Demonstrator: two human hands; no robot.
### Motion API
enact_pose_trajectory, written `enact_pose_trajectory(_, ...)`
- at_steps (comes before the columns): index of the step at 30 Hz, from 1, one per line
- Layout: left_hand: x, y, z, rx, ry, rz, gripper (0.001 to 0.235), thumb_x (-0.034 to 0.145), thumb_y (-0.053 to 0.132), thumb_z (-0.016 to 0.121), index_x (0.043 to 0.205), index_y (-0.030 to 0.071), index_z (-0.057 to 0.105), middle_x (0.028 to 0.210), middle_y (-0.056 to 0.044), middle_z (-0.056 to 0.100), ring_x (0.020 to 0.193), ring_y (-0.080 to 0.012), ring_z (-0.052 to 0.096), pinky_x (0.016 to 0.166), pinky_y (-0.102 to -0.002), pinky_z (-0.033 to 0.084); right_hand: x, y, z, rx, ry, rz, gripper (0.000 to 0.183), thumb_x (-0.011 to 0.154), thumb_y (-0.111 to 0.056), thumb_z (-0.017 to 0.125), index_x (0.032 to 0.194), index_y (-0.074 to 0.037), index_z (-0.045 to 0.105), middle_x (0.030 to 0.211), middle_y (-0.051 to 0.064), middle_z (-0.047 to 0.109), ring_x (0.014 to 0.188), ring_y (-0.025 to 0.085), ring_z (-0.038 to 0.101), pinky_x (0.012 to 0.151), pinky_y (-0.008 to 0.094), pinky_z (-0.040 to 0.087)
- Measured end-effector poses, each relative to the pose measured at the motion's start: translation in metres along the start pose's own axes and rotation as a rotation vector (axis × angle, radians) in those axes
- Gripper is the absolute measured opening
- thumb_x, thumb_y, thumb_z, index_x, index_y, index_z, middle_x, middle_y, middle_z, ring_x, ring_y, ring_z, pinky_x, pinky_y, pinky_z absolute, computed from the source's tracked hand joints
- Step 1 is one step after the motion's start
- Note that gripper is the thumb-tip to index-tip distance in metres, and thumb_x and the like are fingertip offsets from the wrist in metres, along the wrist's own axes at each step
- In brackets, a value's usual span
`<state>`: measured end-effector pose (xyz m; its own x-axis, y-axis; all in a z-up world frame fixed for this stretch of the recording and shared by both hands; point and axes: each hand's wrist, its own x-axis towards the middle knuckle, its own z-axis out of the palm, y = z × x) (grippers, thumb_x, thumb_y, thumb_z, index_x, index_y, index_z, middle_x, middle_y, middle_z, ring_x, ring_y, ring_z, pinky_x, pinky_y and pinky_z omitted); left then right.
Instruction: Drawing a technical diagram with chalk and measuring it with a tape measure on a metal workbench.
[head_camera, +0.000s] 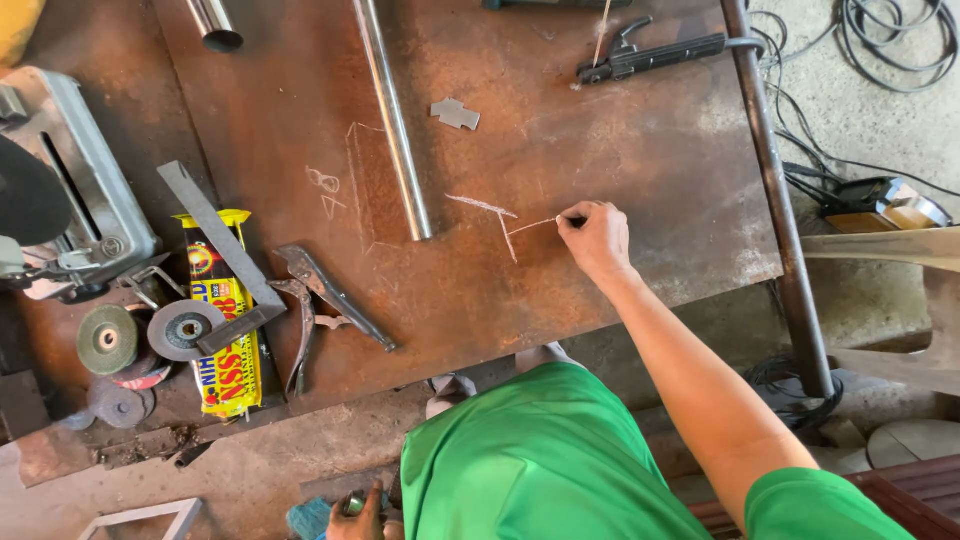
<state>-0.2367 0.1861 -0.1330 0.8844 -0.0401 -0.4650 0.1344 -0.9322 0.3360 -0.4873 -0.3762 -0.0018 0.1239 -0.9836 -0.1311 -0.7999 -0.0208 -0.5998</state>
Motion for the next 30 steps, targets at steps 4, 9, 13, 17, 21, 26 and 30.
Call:
enact_pose_trajectory(4,-0.002,0.001,0.015,-0.086,0.064,0.023,0.054,0.074,0.019,0.092,0.105,-0.018,0.069,0.072,-0.026,0.072,0.056,-0.0297,0.069,0.05,-0.035,0.056,0.003,0.0,-0.004,-0.003,-0.008,-0.002,0.01,0.083,-0.016,0.077,0.088,-0.006,0.079,0.092,0.01,0.075,0.078,0.024,0.067,0.072,0.036,0.055)
enact_pose_trajectory(9,-0.01,0.025,0.004,-0.004,0.004,-0.086,0.062,0.07,0.03,0.093,0.105,-0.016,0.071,0.07,-0.024,0.072,0.057,-0.0308,0.069,0.054,-0.037,0.056,-0.007,-0.014,-0.011,0.162,-0.025,0.062,0.013,0.085,-0.011,0.077,0.092,-0.001,0.079,0.08,0.005,0.076,0.058,0.013,0.06,0.056,0.028,0.052)
enact_pose_trajectory(13,-0.01,0.025,0.001,0.041,0.012,-0.097,0.064,0.07,0.034,0.092,0.106,-0.014,0.073,0.075,-0.023,0.075,0.062,-0.0301,0.071,0.058,-0.037,0.057,-0.026,-0.01,0.014,0.04,-0.183,0.056,0.016,0.088,-0.022,0.078,0.094,-0.008,0.08,0.099,0.012,0.071,0.082,0.02,0.066,0.074,0.032,0.057)
enact_pose_trajectory(17,0.002,0.009,0.004,0.06,0.026,-0.088,0.068,0.068,0.035,0.093,0.111,-0.014,0.072,0.078,-0.025,0.075,0.063,-0.032,0.072,0.059,-0.038,0.059,-0.032,-0.03,0.008,0.164,-0.172,-0.018,0.015,0.086,-0.015,0.077,0.099,-0.008,0.078,0.095,0.007,0.074,0.077,0.018,0.067,0.071,0.03,0.057)
enact_pose_trajectory(21,0.005,-0.019,0.009,-0.06,0.089,0.044,0.06,0.071,0.024,0.094,0.106,-0.017,0.069,0.07,-0.027,0.071,0.052,-0.0301,0.067,0.048,-0.036,0.055,-0.024,-0.017,-0.009,0.234,-0.064,0.17,0.016,0.092,-0.015,0.076,0.105,-0.007,0.077,0.088,0.003,0.076,0.069,0.013,0.062,0.064,0.026,0.051)
enact_pose_trajectory(26,0.007,-0.017,0.008,-0.011,0.075,-0.018,0.061,0.07,0.029,0.095,0.103,-0.016,0.071,0.069,-0.026,0.071,0.052,-0.0301,0.067,0.048,-0.036,0.055,-0.026,-0.023,-0.007,0.211,-0.122,0.191,0.017,0.09,-0.015,0.076,0.105,-0.006,0.078,0.093,0.004,0.077,0.075,0.013,0.066,0.07,0.025,0.055)
enact_pose_trajectory(30,-0.004,0.004,-0.002,-0.075,0.052,-0.086,0.056,0.075,0.024,0.092,0.105,-0.019,0.069,0.073,-0.027,0.071,0.051,-0.0308,0.066,0.047,-0.036,0.054,-0.046,-0.028,0.007,0.194,-0.145,0.086,0.018,0.088,-0.021,0.077,0.1,-0.007,0.08,0.094,0.009,0.071,0.074,0.017,0.065,0.068,0.029,0.054)
